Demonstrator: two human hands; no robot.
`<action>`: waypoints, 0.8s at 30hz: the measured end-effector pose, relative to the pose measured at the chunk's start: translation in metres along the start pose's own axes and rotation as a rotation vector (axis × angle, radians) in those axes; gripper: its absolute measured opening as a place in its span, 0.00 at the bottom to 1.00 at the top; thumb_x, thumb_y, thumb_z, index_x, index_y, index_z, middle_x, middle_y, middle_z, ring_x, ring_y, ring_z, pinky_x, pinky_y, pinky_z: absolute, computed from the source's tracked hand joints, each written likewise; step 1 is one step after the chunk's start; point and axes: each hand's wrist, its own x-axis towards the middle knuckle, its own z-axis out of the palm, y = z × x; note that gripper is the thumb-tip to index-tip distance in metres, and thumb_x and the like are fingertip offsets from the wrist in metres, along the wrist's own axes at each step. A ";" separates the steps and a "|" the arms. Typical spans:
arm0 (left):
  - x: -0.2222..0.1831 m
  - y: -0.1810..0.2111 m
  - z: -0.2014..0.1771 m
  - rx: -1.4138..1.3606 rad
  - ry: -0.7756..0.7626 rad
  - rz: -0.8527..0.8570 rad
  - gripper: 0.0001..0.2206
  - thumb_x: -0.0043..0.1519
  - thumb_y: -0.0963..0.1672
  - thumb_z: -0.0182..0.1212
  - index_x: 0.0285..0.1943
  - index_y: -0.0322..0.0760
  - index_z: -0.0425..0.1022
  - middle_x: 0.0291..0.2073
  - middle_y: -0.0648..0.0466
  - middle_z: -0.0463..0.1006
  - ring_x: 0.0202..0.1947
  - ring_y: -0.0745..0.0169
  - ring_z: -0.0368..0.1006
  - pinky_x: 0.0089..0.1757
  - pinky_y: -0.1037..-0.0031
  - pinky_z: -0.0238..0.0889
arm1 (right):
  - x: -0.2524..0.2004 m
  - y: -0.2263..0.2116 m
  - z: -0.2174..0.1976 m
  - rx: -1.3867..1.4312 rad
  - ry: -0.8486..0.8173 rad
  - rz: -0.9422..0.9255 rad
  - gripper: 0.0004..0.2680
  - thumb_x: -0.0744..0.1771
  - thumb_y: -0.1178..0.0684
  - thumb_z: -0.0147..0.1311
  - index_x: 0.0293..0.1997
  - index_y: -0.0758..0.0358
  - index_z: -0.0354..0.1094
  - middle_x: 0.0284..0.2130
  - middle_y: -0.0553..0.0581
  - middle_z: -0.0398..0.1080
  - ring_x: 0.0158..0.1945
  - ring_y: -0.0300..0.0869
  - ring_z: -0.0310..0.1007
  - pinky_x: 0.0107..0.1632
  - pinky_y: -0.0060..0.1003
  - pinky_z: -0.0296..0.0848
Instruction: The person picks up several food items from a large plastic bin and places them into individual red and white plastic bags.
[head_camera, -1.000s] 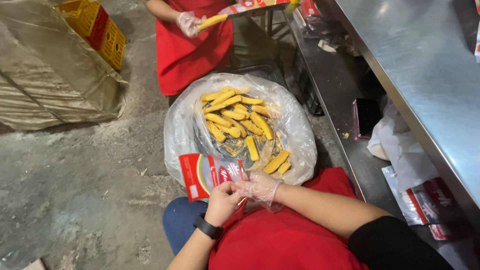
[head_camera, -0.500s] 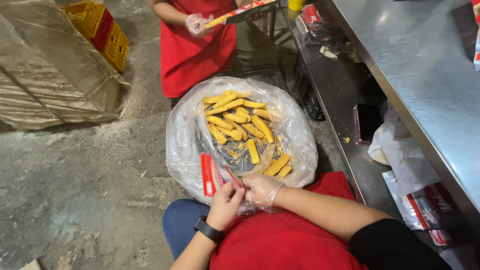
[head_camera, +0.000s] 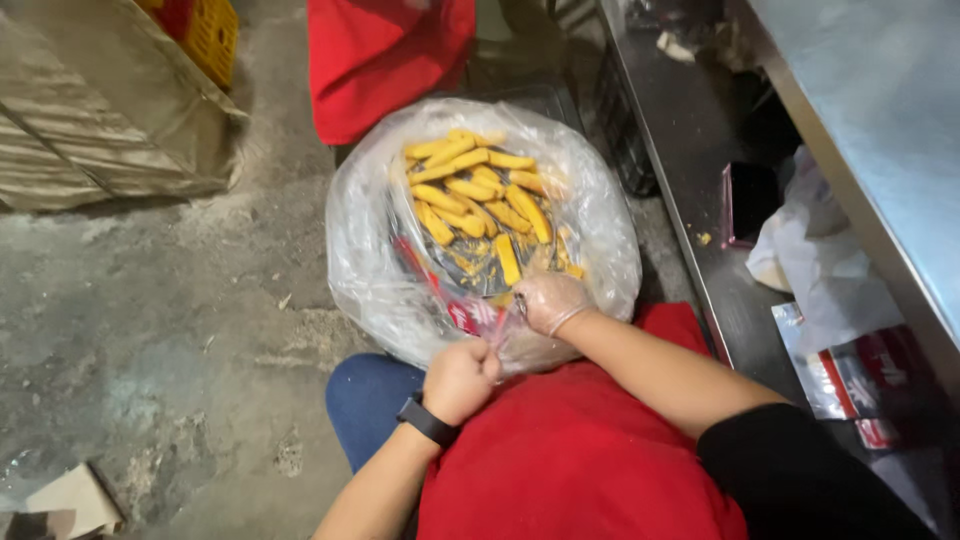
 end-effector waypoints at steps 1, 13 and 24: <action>0.003 -0.006 -0.005 -0.031 -0.017 -0.052 0.11 0.59 0.46 0.56 0.29 0.35 0.77 0.27 0.40 0.79 0.31 0.36 0.76 0.35 0.52 0.68 | 0.001 0.000 -0.002 0.007 0.000 0.011 0.07 0.65 0.47 0.53 0.40 0.47 0.79 0.39 0.59 0.77 0.43 0.56 0.78 0.45 0.52 0.76; -0.023 -0.180 -0.012 -0.101 0.232 -0.280 0.11 0.62 0.41 0.54 0.30 0.26 0.76 0.20 0.45 0.74 0.21 0.60 0.67 0.30 0.66 0.60 | -0.093 0.073 -0.043 0.182 -0.026 0.257 0.12 0.61 0.40 0.60 0.44 0.49 0.77 0.39 0.57 0.77 0.41 0.56 0.77 0.42 0.52 0.75; -0.039 -0.255 0.016 -0.238 0.317 -0.223 0.10 0.62 0.39 0.49 0.37 0.24 0.76 0.28 0.45 0.78 0.28 0.56 0.71 0.34 0.65 0.63 | -0.288 0.276 0.001 -0.326 0.208 0.886 0.36 0.55 0.28 0.71 0.58 0.71 0.70 0.44 0.73 0.75 0.48 0.64 0.75 0.52 0.55 0.72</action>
